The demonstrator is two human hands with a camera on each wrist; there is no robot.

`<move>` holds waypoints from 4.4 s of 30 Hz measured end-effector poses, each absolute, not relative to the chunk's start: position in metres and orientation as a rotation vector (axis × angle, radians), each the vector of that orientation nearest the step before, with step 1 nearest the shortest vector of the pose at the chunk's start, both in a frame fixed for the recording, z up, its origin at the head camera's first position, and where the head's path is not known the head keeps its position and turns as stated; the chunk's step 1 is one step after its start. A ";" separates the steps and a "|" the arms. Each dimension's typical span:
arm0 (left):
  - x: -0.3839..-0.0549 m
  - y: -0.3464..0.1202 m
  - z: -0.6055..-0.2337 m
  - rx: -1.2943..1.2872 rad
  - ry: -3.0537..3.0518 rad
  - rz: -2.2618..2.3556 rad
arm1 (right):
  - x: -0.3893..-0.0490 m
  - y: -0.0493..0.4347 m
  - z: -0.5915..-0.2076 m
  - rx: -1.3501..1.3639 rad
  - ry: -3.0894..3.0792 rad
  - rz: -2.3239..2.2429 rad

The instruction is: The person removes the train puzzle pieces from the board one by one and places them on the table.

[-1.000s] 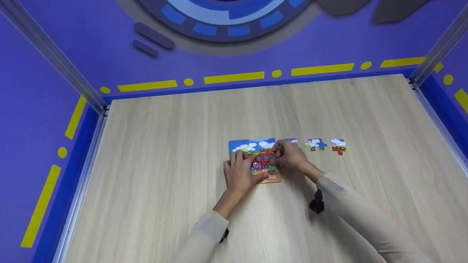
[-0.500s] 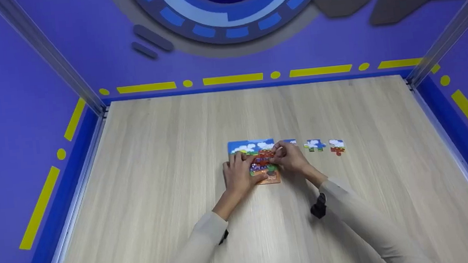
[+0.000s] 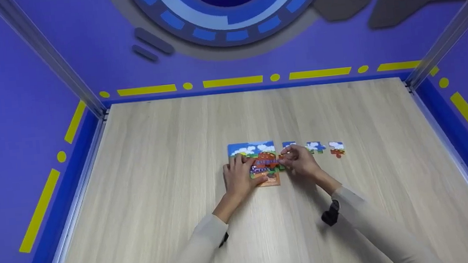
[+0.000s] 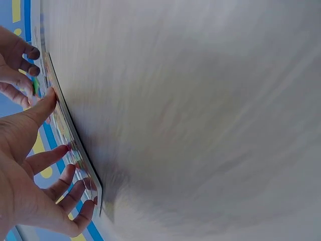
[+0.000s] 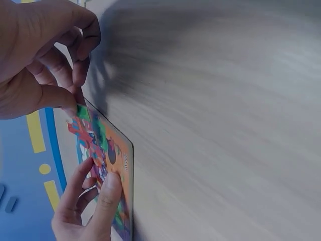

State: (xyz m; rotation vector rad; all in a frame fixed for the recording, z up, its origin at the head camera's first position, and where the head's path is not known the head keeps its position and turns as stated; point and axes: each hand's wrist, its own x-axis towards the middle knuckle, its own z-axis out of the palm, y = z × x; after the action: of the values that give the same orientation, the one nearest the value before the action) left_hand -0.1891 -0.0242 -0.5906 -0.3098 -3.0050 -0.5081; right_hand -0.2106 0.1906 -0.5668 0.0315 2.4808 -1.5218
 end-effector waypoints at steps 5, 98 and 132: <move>-0.187 -0.023 -0.589 -0.291 -3.013 -0.455 | -0.204 0.201 -0.564 0.059 2.479 -1.537; -0.188 -0.029 -0.586 -0.425 -2.990 -0.782 | -0.157 0.345 -0.574 0.149 2.946 -1.063; -0.205 -0.072 -0.588 -0.495 -3.031 -0.847 | -0.191 0.226 -0.575 -0.321 2.640 -1.374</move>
State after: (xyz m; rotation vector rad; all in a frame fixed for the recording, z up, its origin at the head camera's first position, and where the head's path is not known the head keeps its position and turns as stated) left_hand -0.2050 -0.0718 -0.5882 -0.4953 -3.0309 -0.8474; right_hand -0.1906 0.2260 -0.5749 -0.3214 2.6403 -1.3741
